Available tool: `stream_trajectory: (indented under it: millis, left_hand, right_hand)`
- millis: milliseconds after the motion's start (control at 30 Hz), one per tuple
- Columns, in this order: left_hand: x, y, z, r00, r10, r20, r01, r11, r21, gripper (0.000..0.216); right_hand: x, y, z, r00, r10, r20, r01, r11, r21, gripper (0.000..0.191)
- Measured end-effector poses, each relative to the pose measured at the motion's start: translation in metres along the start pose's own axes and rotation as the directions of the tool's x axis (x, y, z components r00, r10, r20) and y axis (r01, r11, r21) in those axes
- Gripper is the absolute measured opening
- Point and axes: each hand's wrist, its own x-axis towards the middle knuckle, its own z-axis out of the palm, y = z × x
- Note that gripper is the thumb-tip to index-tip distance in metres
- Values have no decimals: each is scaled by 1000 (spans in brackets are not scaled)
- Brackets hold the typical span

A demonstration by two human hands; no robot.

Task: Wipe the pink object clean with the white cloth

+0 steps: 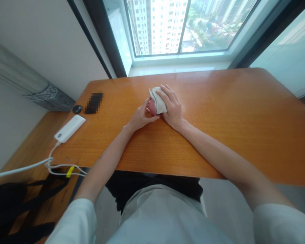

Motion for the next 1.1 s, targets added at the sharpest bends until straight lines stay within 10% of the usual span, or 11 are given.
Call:
stream_trajectory:
  millis: [533, 767, 967, 1100]
  left_hand:
    - [-2, 4, -3, 988, -41, -148, 61, 990, 131, 103]
    - [-4, -11, -3, 984, 21, -176, 22, 971, 240, 98]
    - [-4, -5, -4, 985, 44, -169, 7, 957, 291, 95]
    - [-4, -7, -3, 984, 36, -173, 15, 958, 286, 87]
  right_hand:
    - [-2, 8, 13, 995, 90, -35, -90, 996, 25, 65]
    - [-4, -2, 10, 994, -92, 64, 95, 994, -45, 73]
    - [-2, 11, 16, 996, 84, -20, -83, 996, 9, 70]
    - [-4, -2, 11, 996, -58, 64, 63, 996, -67, 68]
